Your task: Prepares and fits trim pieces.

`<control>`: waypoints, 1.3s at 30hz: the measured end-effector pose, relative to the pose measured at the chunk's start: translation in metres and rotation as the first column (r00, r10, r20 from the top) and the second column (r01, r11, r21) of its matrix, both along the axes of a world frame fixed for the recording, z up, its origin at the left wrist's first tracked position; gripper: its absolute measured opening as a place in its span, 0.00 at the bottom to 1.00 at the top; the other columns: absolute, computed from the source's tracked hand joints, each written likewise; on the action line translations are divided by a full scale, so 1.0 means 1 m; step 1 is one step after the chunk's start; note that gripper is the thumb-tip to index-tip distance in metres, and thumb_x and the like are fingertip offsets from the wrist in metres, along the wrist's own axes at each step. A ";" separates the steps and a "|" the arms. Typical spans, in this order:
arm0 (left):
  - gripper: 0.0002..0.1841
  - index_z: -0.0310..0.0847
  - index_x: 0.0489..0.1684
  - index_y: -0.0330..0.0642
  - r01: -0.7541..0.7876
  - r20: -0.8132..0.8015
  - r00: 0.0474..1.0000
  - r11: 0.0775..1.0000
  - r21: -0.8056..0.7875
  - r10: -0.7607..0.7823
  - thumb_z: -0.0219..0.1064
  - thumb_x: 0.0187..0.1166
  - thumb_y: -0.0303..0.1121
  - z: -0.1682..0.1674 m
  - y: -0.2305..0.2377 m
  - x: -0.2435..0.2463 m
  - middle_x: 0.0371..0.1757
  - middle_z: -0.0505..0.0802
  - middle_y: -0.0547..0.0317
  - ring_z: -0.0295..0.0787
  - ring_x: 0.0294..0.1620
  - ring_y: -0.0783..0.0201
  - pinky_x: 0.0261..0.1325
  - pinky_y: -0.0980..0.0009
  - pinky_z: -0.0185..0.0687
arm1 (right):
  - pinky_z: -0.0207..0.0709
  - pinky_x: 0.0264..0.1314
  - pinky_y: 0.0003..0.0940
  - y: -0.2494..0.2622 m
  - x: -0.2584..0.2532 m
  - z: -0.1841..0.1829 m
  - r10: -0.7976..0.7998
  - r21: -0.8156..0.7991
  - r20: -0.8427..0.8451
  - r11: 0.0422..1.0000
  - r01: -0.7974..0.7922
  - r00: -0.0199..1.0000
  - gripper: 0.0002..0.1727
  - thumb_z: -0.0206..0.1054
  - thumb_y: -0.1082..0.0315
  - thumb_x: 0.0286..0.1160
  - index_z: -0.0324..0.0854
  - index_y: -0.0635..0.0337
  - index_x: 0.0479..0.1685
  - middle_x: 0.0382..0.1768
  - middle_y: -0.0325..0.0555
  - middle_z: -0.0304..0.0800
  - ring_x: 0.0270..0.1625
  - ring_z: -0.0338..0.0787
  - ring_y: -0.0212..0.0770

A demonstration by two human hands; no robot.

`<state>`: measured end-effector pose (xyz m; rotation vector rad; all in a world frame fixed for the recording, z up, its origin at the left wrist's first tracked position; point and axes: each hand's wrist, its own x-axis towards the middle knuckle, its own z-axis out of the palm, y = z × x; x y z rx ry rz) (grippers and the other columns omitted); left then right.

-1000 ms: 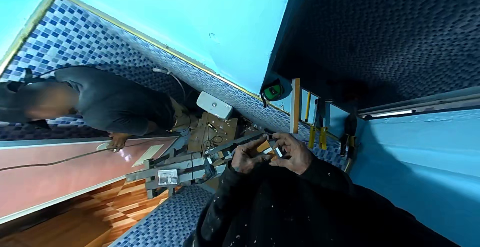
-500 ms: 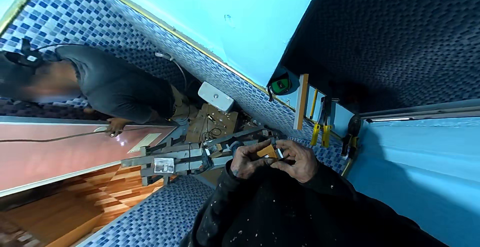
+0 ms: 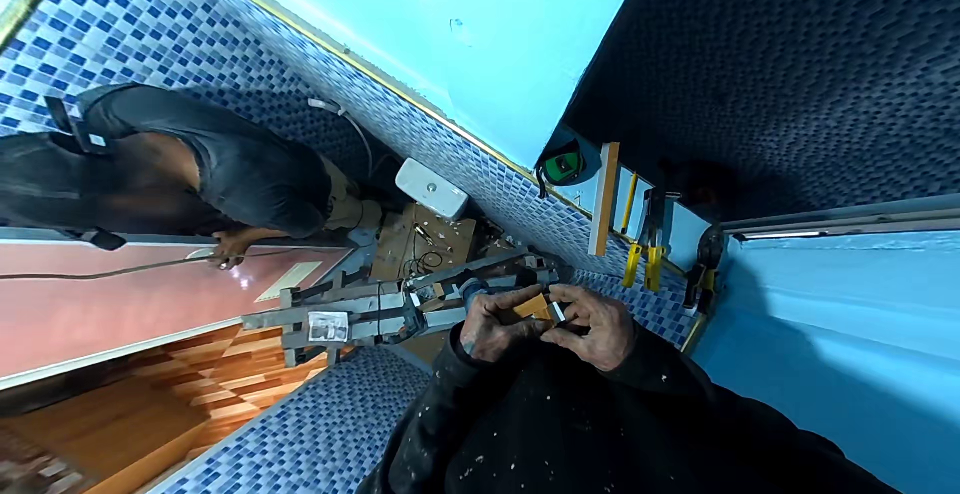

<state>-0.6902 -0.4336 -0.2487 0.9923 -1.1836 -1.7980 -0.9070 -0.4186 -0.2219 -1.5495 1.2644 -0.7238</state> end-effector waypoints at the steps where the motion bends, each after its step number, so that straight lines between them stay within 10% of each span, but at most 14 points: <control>1: 0.29 0.82 0.68 0.26 -0.002 0.009 1.000 1.000 -0.001 0.002 0.81 0.64 0.22 0.000 0.000 0.000 0.56 0.96 0.48 0.96 0.52 0.63 0.61 0.65 0.92 | 0.92 0.45 0.26 0.000 0.000 0.000 0.004 -0.004 -0.001 1.000 -0.004 1.000 0.36 0.85 0.59 0.61 0.82 0.73 0.67 0.57 0.57 0.92 0.41 0.95 0.34; 19: 0.28 0.83 0.67 0.27 -0.011 0.039 0.999 0.996 0.092 0.007 0.80 0.63 0.20 0.009 0.004 -0.001 0.54 0.97 0.48 0.97 0.51 0.61 0.60 0.64 0.93 | 0.93 0.47 0.32 -0.016 -0.027 0.006 -0.027 0.247 0.091 0.969 0.004 0.995 0.32 0.81 0.60 0.67 0.79 0.72 0.68 0.58 0.54 0.92 0.43 0.96 0.36; 25: 0.29 0.86 0.66 0.31 -0.012 0.142 0.990 0.997 0.080 0.001 0.82 0.60 0.20 0.001 0.003 0.002 0.51 0.98 0.53 0.97 0.48 0.66 0.58 0.68 0.93 | 0.92 0.47 0.55 -0.115 -0.116 -0.058 -0.271 0.191 -0.480 0.896 0.401 0.834 0.21 0.63 0.61 0.87 0.80 0.69 0.68 0.46 0.61 0.94 0.39 0.97 0.55; 28: 0.28 0.86 0.65 0.31 0.021 0.170 0.985 0.998 0.064 -0.032 0.82 0.59 0.22 0.004 -0.002 0.000 0.52 0.98 0.54 0.97 0.49 0.68 0.59 0.70 0.92 | 0.70 0.77 0.65 -0.162 -0.136 -0.102 -0.084 0.271 -0.729 0.876 0.399 0.679 0.28 0.60 0.59 0.89 0.73 0.73 0.77 0.65 0.73 0.85 0.70 0.84 0.69; 34: 0.27 0.86 0.65 0.30 -0.025 0.173 0.985 0.999 0.034 0.019 0.82 0.61 0.22 0.013 -0.006 0.007 0.54 0.97 0.53 0.96 0.52 0.69 0.62 0.71 0.91 | 0.65 0.82 0.65 -0.189 -0.121 -0.133 -0.051 0.294 -0.813 0.824 0.484 0.580 0.41 0.69 0.69 0.76 0.57 0.65 0.91 0.81 0.76 0.68 0.83 0.70 0.71; 39: 0.27 0.87 0.64 0.30 -0.050 0.170 0.985 0.998 0.042 0.043 0.82 0.60 0.23 0.014 -0.001 0.010 0.54 0.97 0.52 0.96 0.53 0.68 0.63 0.70 0.90 | 0.72 0.72 0.71 -0.185 -0.134 -0.128 -0.187 0.231 -0.767 0.812 0.536 0.614 0.45 0.75 0.67 0.69 0.57 0.63 0.88 0.74 0.76 0.75 0.75 0.77 0.75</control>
